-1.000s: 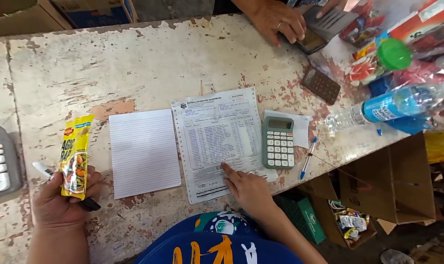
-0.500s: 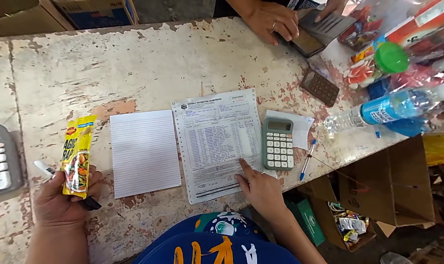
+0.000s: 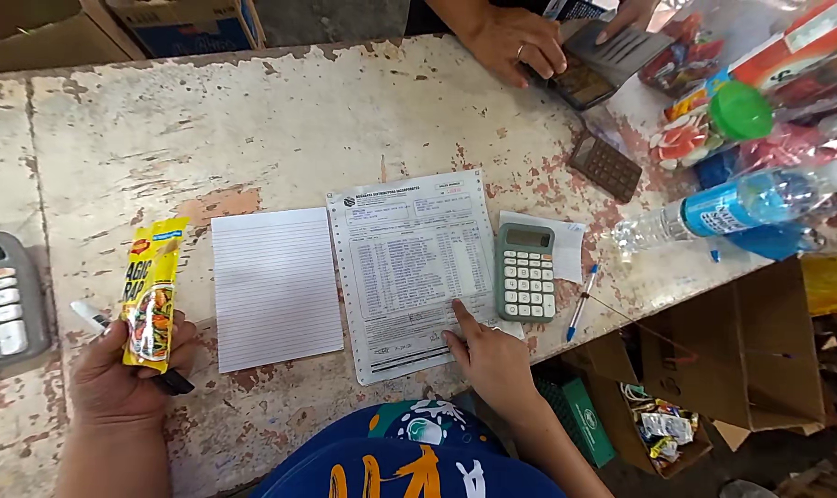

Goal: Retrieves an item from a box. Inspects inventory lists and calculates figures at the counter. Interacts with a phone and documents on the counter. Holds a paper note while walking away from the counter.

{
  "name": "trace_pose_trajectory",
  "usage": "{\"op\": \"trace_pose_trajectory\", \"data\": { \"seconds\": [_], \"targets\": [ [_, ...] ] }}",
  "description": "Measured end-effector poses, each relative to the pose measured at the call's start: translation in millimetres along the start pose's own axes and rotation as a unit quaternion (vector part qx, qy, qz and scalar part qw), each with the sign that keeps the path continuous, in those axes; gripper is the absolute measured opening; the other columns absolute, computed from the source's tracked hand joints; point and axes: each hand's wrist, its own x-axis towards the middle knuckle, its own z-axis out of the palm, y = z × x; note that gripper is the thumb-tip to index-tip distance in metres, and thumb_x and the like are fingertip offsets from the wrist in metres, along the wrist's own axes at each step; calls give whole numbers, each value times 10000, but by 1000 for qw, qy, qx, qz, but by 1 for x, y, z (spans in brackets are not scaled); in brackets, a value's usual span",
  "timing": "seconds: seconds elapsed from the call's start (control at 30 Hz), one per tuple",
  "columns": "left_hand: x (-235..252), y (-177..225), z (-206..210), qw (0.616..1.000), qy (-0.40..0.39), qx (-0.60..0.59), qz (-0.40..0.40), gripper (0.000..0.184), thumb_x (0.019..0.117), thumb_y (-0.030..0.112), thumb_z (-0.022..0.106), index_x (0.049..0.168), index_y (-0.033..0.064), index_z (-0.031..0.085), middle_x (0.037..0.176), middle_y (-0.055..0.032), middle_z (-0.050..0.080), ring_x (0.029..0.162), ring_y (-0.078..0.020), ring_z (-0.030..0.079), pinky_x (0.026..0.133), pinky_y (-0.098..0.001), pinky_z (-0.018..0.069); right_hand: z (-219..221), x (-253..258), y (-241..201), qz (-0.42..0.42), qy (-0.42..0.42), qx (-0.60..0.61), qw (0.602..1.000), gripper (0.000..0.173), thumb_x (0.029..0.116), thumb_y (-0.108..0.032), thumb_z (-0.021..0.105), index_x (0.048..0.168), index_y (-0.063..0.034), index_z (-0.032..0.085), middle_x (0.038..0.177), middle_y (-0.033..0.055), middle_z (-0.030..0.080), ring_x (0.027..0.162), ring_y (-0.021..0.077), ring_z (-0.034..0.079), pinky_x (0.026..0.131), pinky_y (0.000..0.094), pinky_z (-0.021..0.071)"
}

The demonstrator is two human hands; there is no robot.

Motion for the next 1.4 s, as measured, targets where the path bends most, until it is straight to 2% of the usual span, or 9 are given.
{"op": "trace_pose_trajectory", "data": {
  "seconds": [0.53,0.7,0.83,1.03,1.1,1.2,1.23,1.3,1.4],
  "targets": [
    [2,-1,5,1000,-4,-13,-11,280,881,288,741,1043,59,732,859,-18,709,605,-35,639,496,-131,502,-4,-2,0,24,-26,19,999,502,1022,-354,531,1368,-8,646,720,147,707,605,345,694,521,472,528],
    [1,0,0,1000,-13,-11,-5,298,894,303,731,1060,55,727,888,-23,716,620,-40,650,505,-132,511,-6,-3,2,52,-13,2,999,532,1011,-386,543,1339,16,658,666,141,684,566,338,680,500,476,517],
    [2,0,0,1000,-14,-17,-13,297,891,285,737,1070,48,726,883,-30,714,615,-41,648,502,-134,512,-11,-1,9,95,-51,-10,994,569,1029,-425,513,1387,4,622,687,161,687,612,379,688,542,511,519],
    [2,0,1,999,-12,-36,-16,290,891,275,733,1063,42,720,879,-33,706,616,-41,643,502,-132,507,-13,0,13,107,-65,-18,992,590,1032,-449,501,1411,-9,603,686,162,684,621,388,688,550,526,514],
    [2,0,0,999,-19,-31,-18,288,894,281,733,1062,47,725,875,-31,709,617,-43,647,504,-134,510,-12,-1,14,99,-50,-9,994,576,1029,-438,509,1391,-5,621,684,161,684,608,381,684,541,520,512],
    [2,0,-2,999,-34,-31,-20,304,905,294,724,1081,45,727,893,-31,710,629,-47,650,515,-138,513,-6,-4,25,64,78,31,994,437,1003,-332,566,1238,0,724,699,141,687,532,302,642,480,450,501],
    [2,-1,-2,999,-29,-31,-17,308,903,298,726,1074,41,727,889,-35,711,625,-47,652,509,-138,515,-8,-5,31,67,110,44,991,385,998,-282,578,1212,-3,735,766,144,710,581,295,661,516,447,524],
    [2,-1,-1,999,-20,-26,-14,307,900,297,727,1061,36,725,893,-38,713,624,-45,653,502,-134,513,-12,-3,44,86,155,54,983,342,982,-194,575,1229,-2,714,928,164,724,778,336,705,643,484,562],
    [4,0,0,998,-32,-41,-28,299,886,272,744,1047,20,731,903,-59,724,630,-53,664,514,-134,523,-17,3,71,114,172,57,977,415,996,-171,562,1356,29,608,1251,229,676,1161,455,633,911,587,524]
  ]
}}
